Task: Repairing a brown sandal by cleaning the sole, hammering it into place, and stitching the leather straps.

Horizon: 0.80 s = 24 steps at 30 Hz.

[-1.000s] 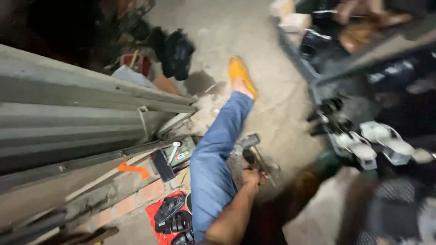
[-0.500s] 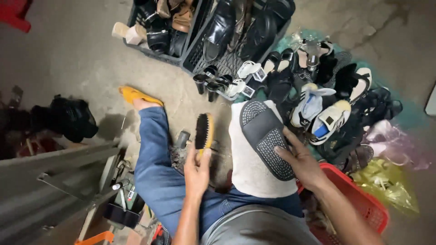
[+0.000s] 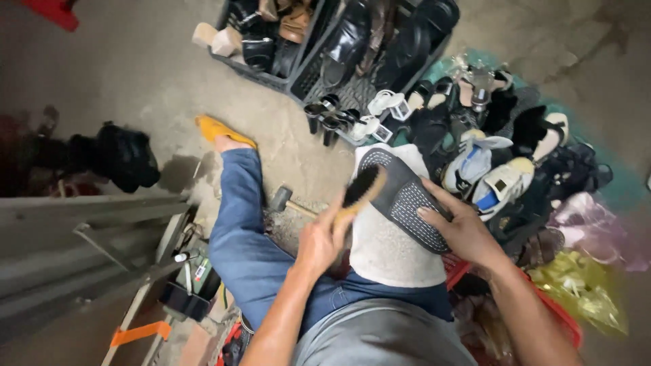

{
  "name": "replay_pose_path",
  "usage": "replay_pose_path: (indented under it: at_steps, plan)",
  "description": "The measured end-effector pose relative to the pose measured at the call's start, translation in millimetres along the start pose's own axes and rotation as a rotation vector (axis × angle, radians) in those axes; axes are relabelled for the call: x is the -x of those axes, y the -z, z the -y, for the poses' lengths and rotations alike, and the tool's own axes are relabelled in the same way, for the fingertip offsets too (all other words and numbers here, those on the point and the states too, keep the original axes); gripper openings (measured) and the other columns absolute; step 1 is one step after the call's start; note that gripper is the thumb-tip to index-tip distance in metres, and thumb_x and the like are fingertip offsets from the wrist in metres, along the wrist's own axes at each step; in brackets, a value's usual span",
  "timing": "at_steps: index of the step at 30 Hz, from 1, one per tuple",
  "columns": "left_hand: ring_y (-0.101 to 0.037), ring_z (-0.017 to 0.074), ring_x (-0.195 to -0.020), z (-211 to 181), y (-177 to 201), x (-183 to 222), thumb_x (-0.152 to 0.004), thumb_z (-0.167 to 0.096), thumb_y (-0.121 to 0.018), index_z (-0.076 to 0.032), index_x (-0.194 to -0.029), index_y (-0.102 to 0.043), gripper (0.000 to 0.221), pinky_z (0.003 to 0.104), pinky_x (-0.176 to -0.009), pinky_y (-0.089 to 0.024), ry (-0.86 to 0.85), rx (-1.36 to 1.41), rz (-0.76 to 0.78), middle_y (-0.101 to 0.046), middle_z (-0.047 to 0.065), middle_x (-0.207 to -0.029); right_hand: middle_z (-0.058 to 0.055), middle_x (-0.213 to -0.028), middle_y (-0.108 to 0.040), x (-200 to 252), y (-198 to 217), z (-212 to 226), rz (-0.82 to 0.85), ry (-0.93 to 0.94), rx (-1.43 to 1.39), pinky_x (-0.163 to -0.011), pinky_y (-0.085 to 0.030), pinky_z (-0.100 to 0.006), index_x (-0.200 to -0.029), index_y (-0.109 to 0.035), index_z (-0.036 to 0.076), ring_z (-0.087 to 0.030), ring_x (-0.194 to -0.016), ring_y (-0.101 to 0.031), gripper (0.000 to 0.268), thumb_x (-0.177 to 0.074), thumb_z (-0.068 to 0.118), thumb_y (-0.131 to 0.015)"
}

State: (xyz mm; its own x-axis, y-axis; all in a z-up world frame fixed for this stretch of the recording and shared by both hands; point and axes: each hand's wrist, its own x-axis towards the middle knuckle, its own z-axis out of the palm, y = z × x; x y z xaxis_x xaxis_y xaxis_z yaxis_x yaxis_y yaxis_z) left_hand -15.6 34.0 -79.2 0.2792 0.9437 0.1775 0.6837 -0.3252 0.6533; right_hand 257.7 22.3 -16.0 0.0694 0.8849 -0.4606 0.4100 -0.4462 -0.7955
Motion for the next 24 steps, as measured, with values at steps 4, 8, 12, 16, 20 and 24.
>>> replay_pose_path:
  at_steps: [4, 8, 12, 16, 20, 24]
  plan:
    - [-0.074, 0.0275, -0.102, 15.9, -3.9, -2.5, -0.095, -0.041, -0.07, -0.019, -0.14, -0.065, 0.05, 0.04, -0.082, -0.061, 0.107, 0.074, -0.056, -0.077, 0.011, -0.114, -0.018, -0.144, -0.062, -5.1, 0.6, -4.5, -0.038, 0.076, 0.074, -0.117, -0.039, -0.048, -0.15, -0.058, 0.023, -0.03, -0.141, -0.05, 0.059, -0.093, 0.025, -0.072]
    - [-0.067, 0.0323, -0.117, 17.7, -18.4, 4.3, -0.099, -0.034, -0.066, -0.011, -0.147, -0.056, 0.054, 0.045, -0.098, -0.056, 0.143, 0.206, 0.079, -0.068, 0.019, -0.131, -0.018, -0.144, -0.062, -6.4, -0.6, -3.3, -0.078, 0.107, 0.087, -0.115, -0.041, -0.05, -0.146, -0.061, 0.018, -0.036, -0.139, -0.05, 0.055, -0.093, 0.019, -0.072]
    - [-0.059, 0.0379, -0.122, 7.5, 3.1, -9.3, -0.107, -0.023, -0.048, -0.005, -0.151, -0.043, 0.048, 0.043, -0.103, -0.045, 0.078, 0.352, 0.142, -0.06, 0.02, -0.131, 0.004, -0.162, -0.047, -1.2, 1.9, 19.0, 0.012, -0.147, 0.08, -0.113, -0.044, -0.037, -0.154, -0.05, 0.031, -0.019, -0.149, -0.045, 0.064, -0.091, 0.039, -0.059]
    - [-0.06, 0.017, -0.074, 0.1, -5.4, -16.6, -0.105, -0.036, -0.039, -0.013, -0.132, -0.045, 0.036, 0.033, -0.074, -0.048, 0.43, 0.477, 0.013, -0.063, 0.004, -0.085, 0.005, -0.162, -0.048, -0.9, 1.9, 20.4, 0.013, -0.181, 0.058, -0.116, -0.042, -0.035, -0.153, -0.051, 0.035, -0.018, -0.15, -0.045, 0.063, -0.091, 0.037, -0.06]
    - [-0.053, 0.0309, -0.14, -33.0, 0.9, -10.0, -0.099, -0.042, -0.053, -0.017, -0.16, -0.028, 0.071, 0.039, -0.116, -0.041, 0.431, 0.468, 0.02, -0.049, 0.018, -0.155, 0.005, -0.161, -0.051, -0.2, 0.2, 21.4, 0.021, -0.234, 0.031, -0.111, -0.049, -0.035, -0.155, -0.048, 0.04, -0.019, -0.144, -0.054, 0.064, -0.092, 0.037, -0.059]
    - [-0.038, 0.0082, -0.044, -18.3, -25.7, 12.6, -0.108, -0.017, -0.059, -0.009, -0.16, -0.032, 0.059, 0.021, -0.031, -0.035, 0.007, 0.504, 0.09, -0.068, 0.007, -0.081, 0.008, -0.162, -0.05, -0.1, 4.7, 29.3, 0.024, -0.256, 0.049, -0.117, -0.043, -0.034, -0.153, -0.05, 0.04, -0.016, -0.147, -0.049, 0.062, -0.092, 0.037, -0.06]
